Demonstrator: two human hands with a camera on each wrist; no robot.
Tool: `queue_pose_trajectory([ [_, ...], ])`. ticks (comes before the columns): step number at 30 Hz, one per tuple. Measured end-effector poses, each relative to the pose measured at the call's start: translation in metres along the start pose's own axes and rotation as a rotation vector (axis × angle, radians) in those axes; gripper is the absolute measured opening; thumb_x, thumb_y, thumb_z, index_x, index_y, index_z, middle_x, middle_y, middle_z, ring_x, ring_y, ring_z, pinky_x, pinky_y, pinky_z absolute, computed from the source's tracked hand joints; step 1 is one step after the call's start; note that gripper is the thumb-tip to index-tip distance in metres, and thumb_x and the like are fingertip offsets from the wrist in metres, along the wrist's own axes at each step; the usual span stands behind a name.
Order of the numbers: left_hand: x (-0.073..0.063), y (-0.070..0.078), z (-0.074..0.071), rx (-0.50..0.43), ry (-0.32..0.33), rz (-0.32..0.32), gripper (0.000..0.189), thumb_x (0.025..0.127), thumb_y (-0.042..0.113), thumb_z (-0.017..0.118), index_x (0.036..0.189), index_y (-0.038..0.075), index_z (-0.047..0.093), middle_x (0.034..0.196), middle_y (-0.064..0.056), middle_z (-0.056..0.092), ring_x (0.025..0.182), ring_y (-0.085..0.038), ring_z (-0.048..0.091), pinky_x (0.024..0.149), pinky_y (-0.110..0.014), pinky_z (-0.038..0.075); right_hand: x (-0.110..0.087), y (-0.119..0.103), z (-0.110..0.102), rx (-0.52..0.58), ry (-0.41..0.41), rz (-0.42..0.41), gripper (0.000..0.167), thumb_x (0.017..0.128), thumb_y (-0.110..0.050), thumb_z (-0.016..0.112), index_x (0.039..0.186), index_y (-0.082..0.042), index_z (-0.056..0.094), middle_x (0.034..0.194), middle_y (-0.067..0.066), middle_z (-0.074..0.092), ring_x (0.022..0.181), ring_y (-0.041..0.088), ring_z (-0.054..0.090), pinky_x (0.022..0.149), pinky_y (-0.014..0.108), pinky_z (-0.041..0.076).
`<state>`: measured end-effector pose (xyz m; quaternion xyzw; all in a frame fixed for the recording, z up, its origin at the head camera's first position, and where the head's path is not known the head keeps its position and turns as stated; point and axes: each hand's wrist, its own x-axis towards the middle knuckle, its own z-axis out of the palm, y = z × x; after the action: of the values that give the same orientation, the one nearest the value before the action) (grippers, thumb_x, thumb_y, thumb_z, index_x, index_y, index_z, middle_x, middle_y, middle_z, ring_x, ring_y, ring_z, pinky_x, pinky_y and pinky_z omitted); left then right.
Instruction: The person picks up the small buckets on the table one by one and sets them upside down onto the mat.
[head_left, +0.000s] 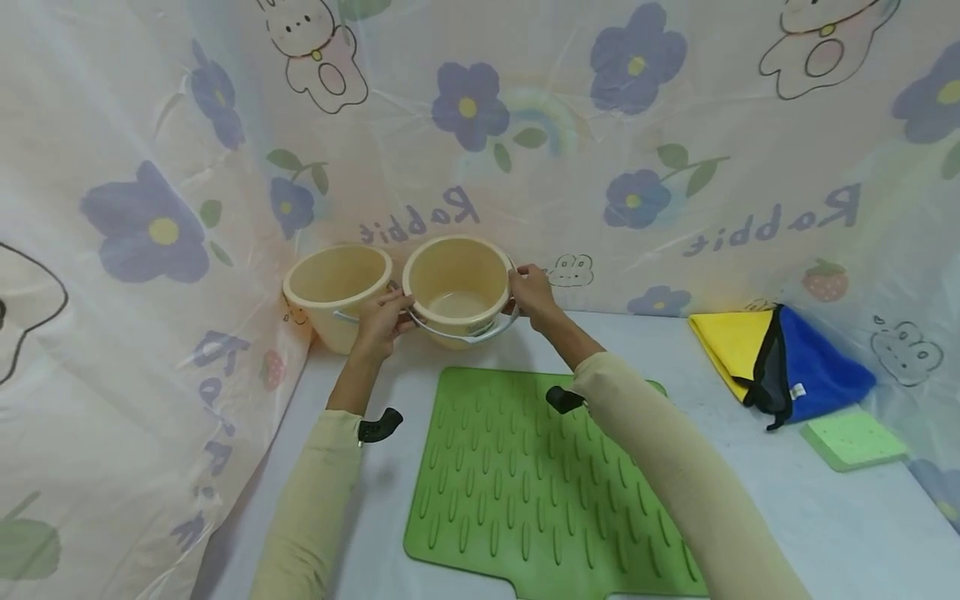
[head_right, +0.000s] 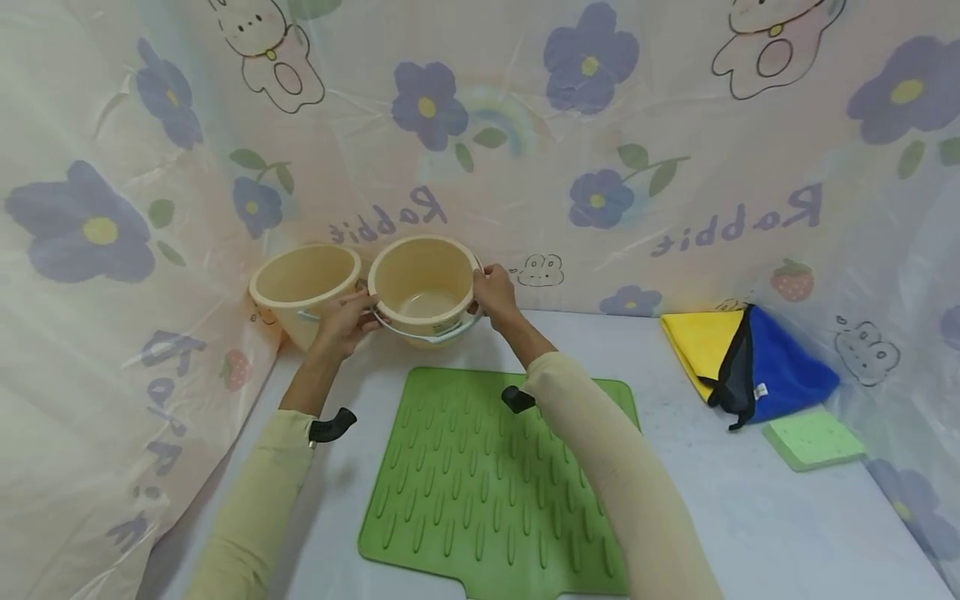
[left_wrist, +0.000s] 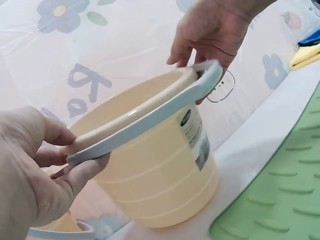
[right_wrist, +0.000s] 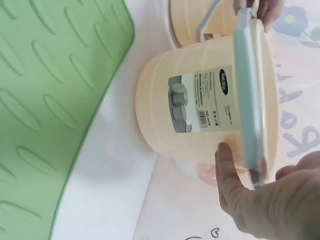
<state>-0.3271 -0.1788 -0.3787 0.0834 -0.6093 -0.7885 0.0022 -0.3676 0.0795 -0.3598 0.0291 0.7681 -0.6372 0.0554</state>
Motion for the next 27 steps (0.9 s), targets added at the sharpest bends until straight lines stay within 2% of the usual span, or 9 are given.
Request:
queue_pose_trajectory([
  [3, -0.001, 0.001, -0.001, 0.055, -0.049, -0.01, 0.052, 0.105, 0.004, 0.056, 0.153, -0.007, 0.041, 0.079, -0.001, 0.07, 0.064, -0.011, 0.072, 0.068, -0.018, 0.063, 0.003, 0.005, 0.0, -0.036, 0.052, -0.007, 0.053, 0.112, -0.032, 0.043, 0.155, -0.002, 0.04, 0.131, 0.025, 0.062, 0.06, 0.007, 0.064, 0.06, 0.02, 0.06],
  [5, -0.002, 0.001, -0.002, 0.066, -0.067, -0.014, 0.051, 0.106, 0.004, 0.056, 0.153, -0.007, 0.041, 0.077, -0.001, 0.07, 0.063, -0.012, 0.072, 0.067, -0.017, 0.063, 0.004, 0.007, 0.001, -0.067, 0.091, -0.028, 0.052, 0.111, -0.03, 0.043, 0.154, -0.001, 0.043, 0.128, 0.025, 0.064, 0.058, 0.005, 0.061, 0.052, 0.015, 0.053],
  [7, -0.002, 0.001, -0.001, 0.077, -0.077, -0.014, 0.05, 0.106, 0.006, 0.055, 0.153, -0.006, 0.042, 0.077, -0.001, 0.07, 0.063, -0.013, 0.071, 0.065, -0.016, 0.062, 0.005, 0.006, 0.003, -0.117, 0.13, -0.056, 0.049, 0.109, -0.026, 0.046, 0.15, 0.001, 0.048, 0.124, 0.022, 0.065, 0.062, 0.006, 0.059, 0.049, 0.014, 0.048],
  [8, -0.002, 0.001, -0.001, 0.086, -0.082, -0.01, 0.05, 0.106, 0.006, 0.055, 0.153, -0.006, 0.042, 0.077, -0.001, 0.07, 0.063, -0.013, 0.071, 0.065, -0.016, 0.062, 0.006, 0.004, 0.004, -0.121, 0.136, -0.062, 0.048, 0.107, -0.023, 0.046, 0.149, 0.002, 0.049, 0.124, 0.024, 0.065, 0.063, 0.008, 0.059, 0.049, 0.014, 0.047],
  [11, -0.003, 0.002, -0.001, 0.126, -0.084, 0.009, 0.05, 0.107, 0.008, 0.053, 0.154, -0.006, 0.042, 0.083, -0.001, 0.068, 0.068, -0.012, 0.069, 0.066, -0.016, 0.062, 0.004, -0.005, 0.007, -0.123, 0.132, -0.065, 0.052, 0.103, -0.015, 0.045, 0.153, 0.002, 0.044, 0.138, 0.025, 0.06, 0.074, 0.013, 0.056, 0.052, 0.016, 0.047],
  [15, -0.003, 0.002, 0.002, 0.19, -0.095, 0.041, 0.049, 0.107, 0.008, 0.051, 0.153, -0.008, 0.042, 0.1, -0.008, 0.061, 0.076, -0.009, 0.065, 0.073, -0.018, 0.063, -0.001, -0.011, 0.005, -0.082, 0.119, -0.035, 0.055, 0.106, -0.015, 0.043, 0.158, -0.001, 0.037, 0.15, 0.024, 0.052, 0.082, 0.017, 0.054, 0.052, 0.018, 0.045],
  [20, -0.004, 0.001, 0.008, 0.222, -0.155, 0.045, 0.046, 0.108, 0.008, 0.05, 0.149, -0.012, 0.046, 0.111, -0.016, 0.058, 0.078, -0.009, 0.064, 0.075, -0.019, 0.063, -0.005, -0.01, -0.004, -0.091, 0.152, -0.037, 0.042, 0.111, -0.016, 0.041, 0.147, 0.002, 0.051, 0.138, 0.026, 0.059, 0.085, 0.018, 0.053, 0.052, 0.017, 0.042],
  [23, -0.007, 0.003, 0.009, 0.242, -0.183, 0.043, 0.045, 0.108, 0.009, 0.05, 0.149, -0.011, 0.047, 0.114, -0.017, 0.058, 0.08, -0.009, 0.065, 0.077, -0.019, 0.063, -0.01, -0.01, -0.008, -0.078, 0.149, -0.031, 0.039, 0.111, -0.016, 0.041, 0.144, 0.003, 0.051, 0.134, 0.025, 0.059, 0.083, 0.016, 0.052, 0.053, 0.017, 0.043],
  [27, -0.012, 0.006, 0.009, 0.28, -0.202, 0.054, 0.047, 0.109, 0.011, 0.048, 0.152, -0.01, 0.044, 0.116, -0.017, 0.057, 0.082, -0.008, 0.065, 0.079, -0.018, 0.063, -0.02, -0.012, -0.016, -0.056, 0.101, -0.031, 0.041, 0.111, -0.018, 0.042, 0.146, 0.0, 0.048, 0.119, 0.017, 0.058, 0.075, 0.012, 0.053, 0.054, 0.017, 0.045],
])
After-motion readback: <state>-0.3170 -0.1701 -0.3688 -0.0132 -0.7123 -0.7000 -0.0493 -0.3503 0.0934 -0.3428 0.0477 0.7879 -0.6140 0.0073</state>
